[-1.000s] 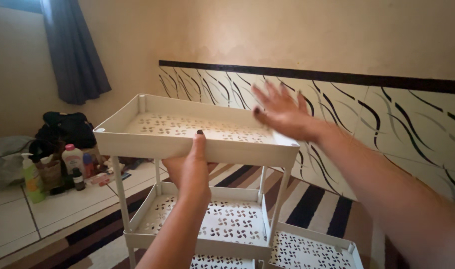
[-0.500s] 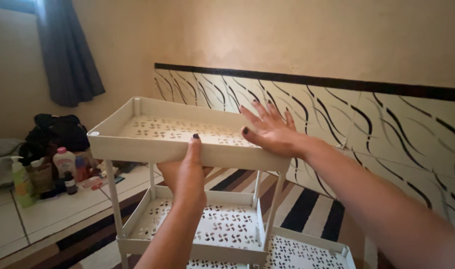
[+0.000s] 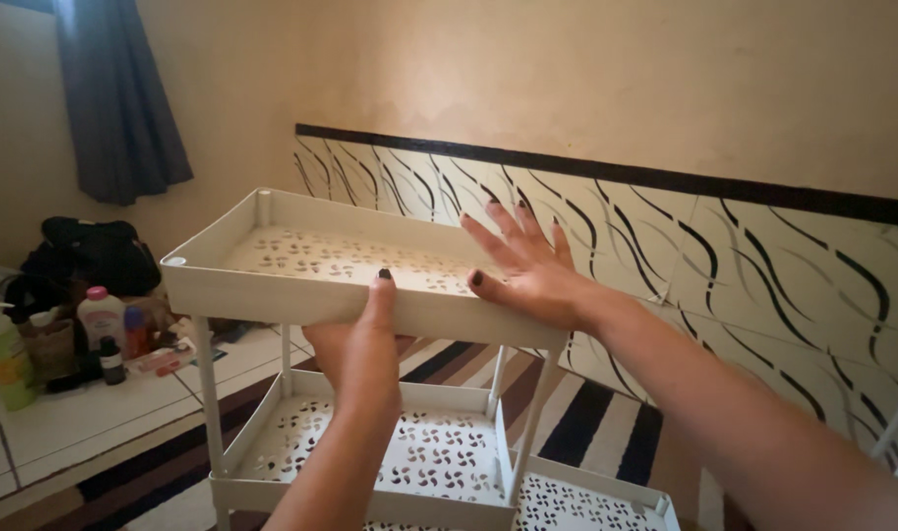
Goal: The person assembles a white multi-tier plastic storage cart on the floor. They fit perforated trays together, insert white support poles into the tray corners, and press a top tray onto the poles to build up the cart tier by tier.
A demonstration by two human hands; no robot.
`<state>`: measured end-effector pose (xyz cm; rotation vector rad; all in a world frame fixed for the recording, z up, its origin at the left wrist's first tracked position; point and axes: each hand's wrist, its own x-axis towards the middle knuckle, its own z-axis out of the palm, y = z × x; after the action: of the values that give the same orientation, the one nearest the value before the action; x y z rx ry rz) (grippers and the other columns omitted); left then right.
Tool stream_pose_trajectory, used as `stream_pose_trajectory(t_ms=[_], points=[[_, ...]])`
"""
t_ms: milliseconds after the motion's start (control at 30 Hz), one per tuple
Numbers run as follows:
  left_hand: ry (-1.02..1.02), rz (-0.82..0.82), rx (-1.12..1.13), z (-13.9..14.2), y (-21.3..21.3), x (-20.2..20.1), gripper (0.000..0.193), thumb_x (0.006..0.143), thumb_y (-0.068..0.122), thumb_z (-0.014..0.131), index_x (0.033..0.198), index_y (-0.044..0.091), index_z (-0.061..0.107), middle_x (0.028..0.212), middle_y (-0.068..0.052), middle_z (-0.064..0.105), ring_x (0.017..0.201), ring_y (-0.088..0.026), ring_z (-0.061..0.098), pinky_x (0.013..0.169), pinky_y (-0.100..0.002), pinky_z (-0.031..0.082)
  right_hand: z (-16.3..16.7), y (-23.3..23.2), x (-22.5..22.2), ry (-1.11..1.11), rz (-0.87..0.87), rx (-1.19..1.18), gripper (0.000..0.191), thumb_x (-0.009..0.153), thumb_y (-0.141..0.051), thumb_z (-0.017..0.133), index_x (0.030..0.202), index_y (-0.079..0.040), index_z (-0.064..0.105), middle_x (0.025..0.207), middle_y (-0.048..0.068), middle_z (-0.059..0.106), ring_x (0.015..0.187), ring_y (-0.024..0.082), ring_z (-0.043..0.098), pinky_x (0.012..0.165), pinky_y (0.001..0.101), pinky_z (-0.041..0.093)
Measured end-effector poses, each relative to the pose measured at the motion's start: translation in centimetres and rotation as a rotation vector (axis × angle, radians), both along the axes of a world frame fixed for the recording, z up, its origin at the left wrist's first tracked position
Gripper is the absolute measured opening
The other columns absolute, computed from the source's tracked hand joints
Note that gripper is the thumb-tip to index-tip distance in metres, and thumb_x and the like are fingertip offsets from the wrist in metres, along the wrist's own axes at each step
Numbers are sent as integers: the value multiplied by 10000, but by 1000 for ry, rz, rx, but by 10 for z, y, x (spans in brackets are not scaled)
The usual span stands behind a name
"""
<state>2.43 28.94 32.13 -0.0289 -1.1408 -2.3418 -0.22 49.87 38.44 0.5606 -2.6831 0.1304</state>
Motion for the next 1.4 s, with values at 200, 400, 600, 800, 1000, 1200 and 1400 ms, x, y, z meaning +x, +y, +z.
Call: stream_pose_trajectory(t_ms=[200, 400, 600, 800, 1000, 1200, 1400], points=[[94, 8, 17, -1, -1, -4, 782, 856, 132, 748, 1475, 106, 271, 1419, -147, 504, 1215, -257, 631, 816, -401, 622, 29, -12, 11, 9, -31, 90, 1114, 668, -961, 85, 1625, -397, 6, 1722, 16, -164, 1564, 287, -213, 1196, 595, -148], [42, -46, 40, -1, 3, -7, 756, 854, 134, 721, 1466, 120, 276, 1408, -129, 511, 1180, -260, 656, 779, -433, 628, 64, -1, 13, 140, 22, 7, 1134, 665, -964, 47, 1620, -360, -38, 1715, 29, -189, 1563, 309, -226, 1179, 614, -160], [47, -35, -6, -1, 1, -4, 727, 853, 149, 715, 1459, 104, 315, 1396, -149, 539, 1170, -265, 668, 740, -439, 635, 8, 1, -5, 49, -65, -6, 1050, 744, -931, 149, 1632, -378, 62, 1732, 45, -98, 1572, 302, -160, 1210, 601, -123], [-39, 4, 8, 2, 3, -3, 781, 835, 179, 755, 1454, 127, 282, 1383, -137, 508, 1174, -273, 646, 721, -432, 633, 5, 5, -5, -43, -62, 2, 1044, 728, -924, 132, 1628, -400, 47, 1726, 26, -113, 1566, 295, -190, 1201, 587, -131], [-8, -4, -2, 1, 3, -5, 758, 827, 167, 735, 1457, 126, 314, 1368, -156, 542, 1146, -277, 669, 722, -419, 681, 45, 1, 13, 18, 10, -62, 1107, 697, -950, 44, 1630, -356, -8, 1722, 35, -174, 1558, 298, -205, 1169, 611, -135], [54, -4, 43, -6, 6, -10, 755, 847, 169, 740, 1443, 99, 281, 1384, -159, 516, 1150, -274, 666, 727, -421, 636, 8, -5, 5, -24, -23, 51, 1062, 695, -944, 99, 1627, -435, 91, 1734, -19, -42, 1588, 277, -136, 1228, 572, -126], [30, -26, 15, -4, 4, -6, 721, 853, 168, 728, 1431, 100, 303, 1390, -140, 532, 1165, -271, 664, 729, -431, 637, -3, 3, -7, -37, -9, -49, 1030, 730, -929, 138, 1625, -425, 63, 1733, -1, -75, 1581, 281, -157, 1217, 557, -138]])
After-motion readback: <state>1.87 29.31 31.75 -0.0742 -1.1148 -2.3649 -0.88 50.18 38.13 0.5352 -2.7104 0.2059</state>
